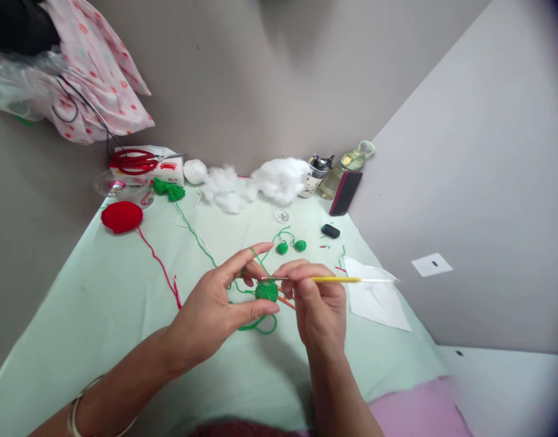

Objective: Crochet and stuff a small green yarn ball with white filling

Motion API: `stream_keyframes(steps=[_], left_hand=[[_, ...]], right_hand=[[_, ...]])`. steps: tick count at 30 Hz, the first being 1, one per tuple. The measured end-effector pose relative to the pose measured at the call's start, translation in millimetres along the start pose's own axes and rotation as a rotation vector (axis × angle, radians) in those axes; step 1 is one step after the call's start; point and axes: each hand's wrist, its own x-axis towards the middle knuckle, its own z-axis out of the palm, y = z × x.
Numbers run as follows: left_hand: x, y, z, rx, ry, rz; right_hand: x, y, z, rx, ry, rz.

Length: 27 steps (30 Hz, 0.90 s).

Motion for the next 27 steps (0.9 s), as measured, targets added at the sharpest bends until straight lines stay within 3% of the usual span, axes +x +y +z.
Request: stream_keyframes(steps=[5, 12, 17, 21, 25, 27], left_hand=[[1.1, 1.4, -0.9, 0.018, -0.003, -0.034], [2.8, 0.8, -2.8, 0.015, -0.024, -0.019], [4.1, -3.2, -2.5, 0.001, -0.006, -0.016], [3.8, -8.6, 1.8, -0.033, 0.027, 0.019], [-1.5, -11.9, 14.7, -0.3, -0.008, -0.022], [-3.7, -11.5, 20.0, -0.476, -0.056, -0.11]], right_hand=[[5.9, -4.5, -1.0, 0.145, -0.025, 0.1], [6.1, -8.3, -14.1, -0.009, -0.15, 0.052], [3.9, -14.1, -11.4, -0.296, -0.165, -0.14], [-1.4, -10.8, -8.4, -0.572, -0.236, -0.388], [-13.5, 1.4, -8.9, -0.942, -0.098, -0.654], [-17.6, 5.1, -7.6, -0.987, -0.026, -0.736]])
